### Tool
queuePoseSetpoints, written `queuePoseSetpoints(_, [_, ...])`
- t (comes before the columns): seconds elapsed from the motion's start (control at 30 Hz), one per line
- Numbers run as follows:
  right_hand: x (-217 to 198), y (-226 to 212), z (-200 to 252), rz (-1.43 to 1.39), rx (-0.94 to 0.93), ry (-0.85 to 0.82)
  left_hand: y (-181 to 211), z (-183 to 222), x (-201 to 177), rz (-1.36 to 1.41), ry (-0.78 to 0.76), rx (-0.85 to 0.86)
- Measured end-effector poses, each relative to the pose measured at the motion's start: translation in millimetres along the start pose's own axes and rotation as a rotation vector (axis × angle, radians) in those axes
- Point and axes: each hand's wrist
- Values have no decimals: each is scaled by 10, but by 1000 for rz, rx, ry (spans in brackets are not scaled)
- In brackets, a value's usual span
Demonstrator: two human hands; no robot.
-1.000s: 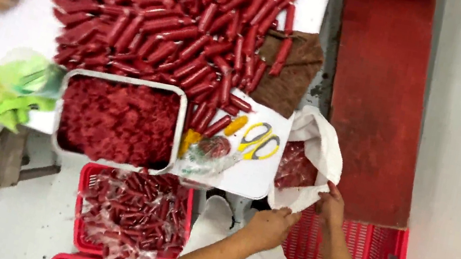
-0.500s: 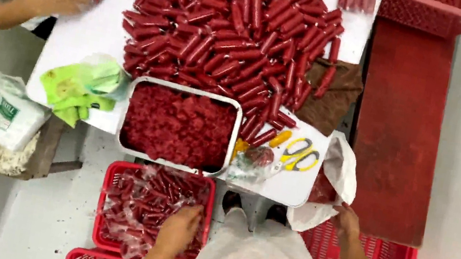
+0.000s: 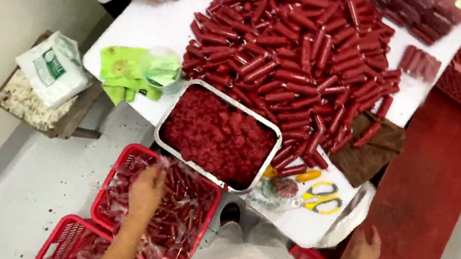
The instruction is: Sorting and arranging sausages on a production table, followed by scooping ground meat from a large mixing bowl into a metal tray.
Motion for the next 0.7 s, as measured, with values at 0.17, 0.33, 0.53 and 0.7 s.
queuePoseSetpoints(0.17, [414, -759, 177, 47, -441, -272, 42, -448, -50, 216, 263, 7])
queuePoseSetpoints(0.33, [1224, -1113, 361, 301, -526, -722, -438, -949, 187, 239, 471, 22])
queuePoseSetpoints(0.53, [1660, -1076, 647, 295, -149, -982, -374, -1303, 147, 219, 419, 6])
queuePoseSetpoints(0.7, [1732, -966, 803, 350, 60, -927, 32, -1657, -60, 180, 123, -47])
Point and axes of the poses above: each hand's wrist, its own z-axis away from the middle knuckle, its own x-axis out of the palm, y = z × x, and after that the axes turned 13 degrees about z, right-handed
